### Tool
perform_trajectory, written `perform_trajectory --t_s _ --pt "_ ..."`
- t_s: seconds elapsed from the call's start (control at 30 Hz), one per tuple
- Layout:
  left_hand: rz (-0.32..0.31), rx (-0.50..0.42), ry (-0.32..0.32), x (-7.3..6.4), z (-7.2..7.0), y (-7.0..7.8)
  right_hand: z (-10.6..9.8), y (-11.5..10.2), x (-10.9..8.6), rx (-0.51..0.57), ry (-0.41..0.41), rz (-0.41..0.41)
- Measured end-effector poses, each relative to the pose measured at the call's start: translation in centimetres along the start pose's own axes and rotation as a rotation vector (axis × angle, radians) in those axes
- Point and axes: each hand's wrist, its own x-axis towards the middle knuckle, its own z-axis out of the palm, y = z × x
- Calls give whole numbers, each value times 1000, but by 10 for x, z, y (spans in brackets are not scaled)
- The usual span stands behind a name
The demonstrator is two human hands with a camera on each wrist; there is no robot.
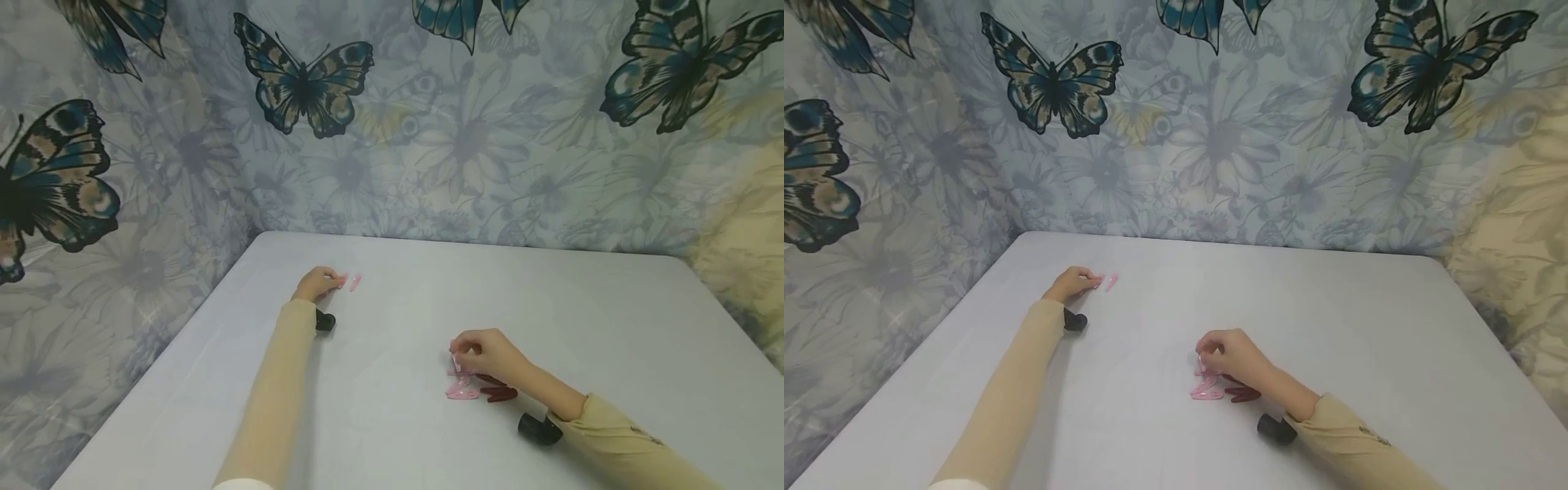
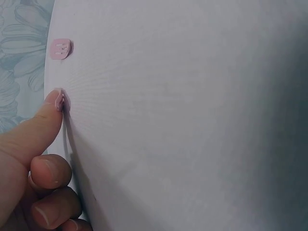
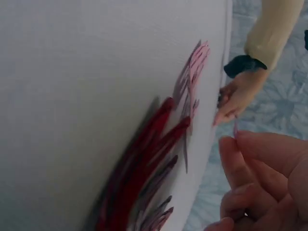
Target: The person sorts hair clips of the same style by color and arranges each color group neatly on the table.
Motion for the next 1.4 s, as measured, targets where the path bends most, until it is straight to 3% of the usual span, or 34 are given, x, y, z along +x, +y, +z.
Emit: perform_trajectory --t_s 0.17,0.33,0.47,0.67,1.03,1.4 --pt "1 -9 -11 -3 -1 -2 -5 -10 12 -31 -169 -26" --pt "31 -9 9 -4 -2 0 -12 -15 36 1 -195 -21" --pt "38 -1 25 -5 0 1 -11 -17 57 85 -203 37" --pt "24 5 24 -5 1 0 -4 -21 83 184 -140 98" --pt "21 8 52 -4 6 3 0 -34 112 261 -63 154" --pt "18 4 77 -14 4 6 5 -46 140 344 28 192"
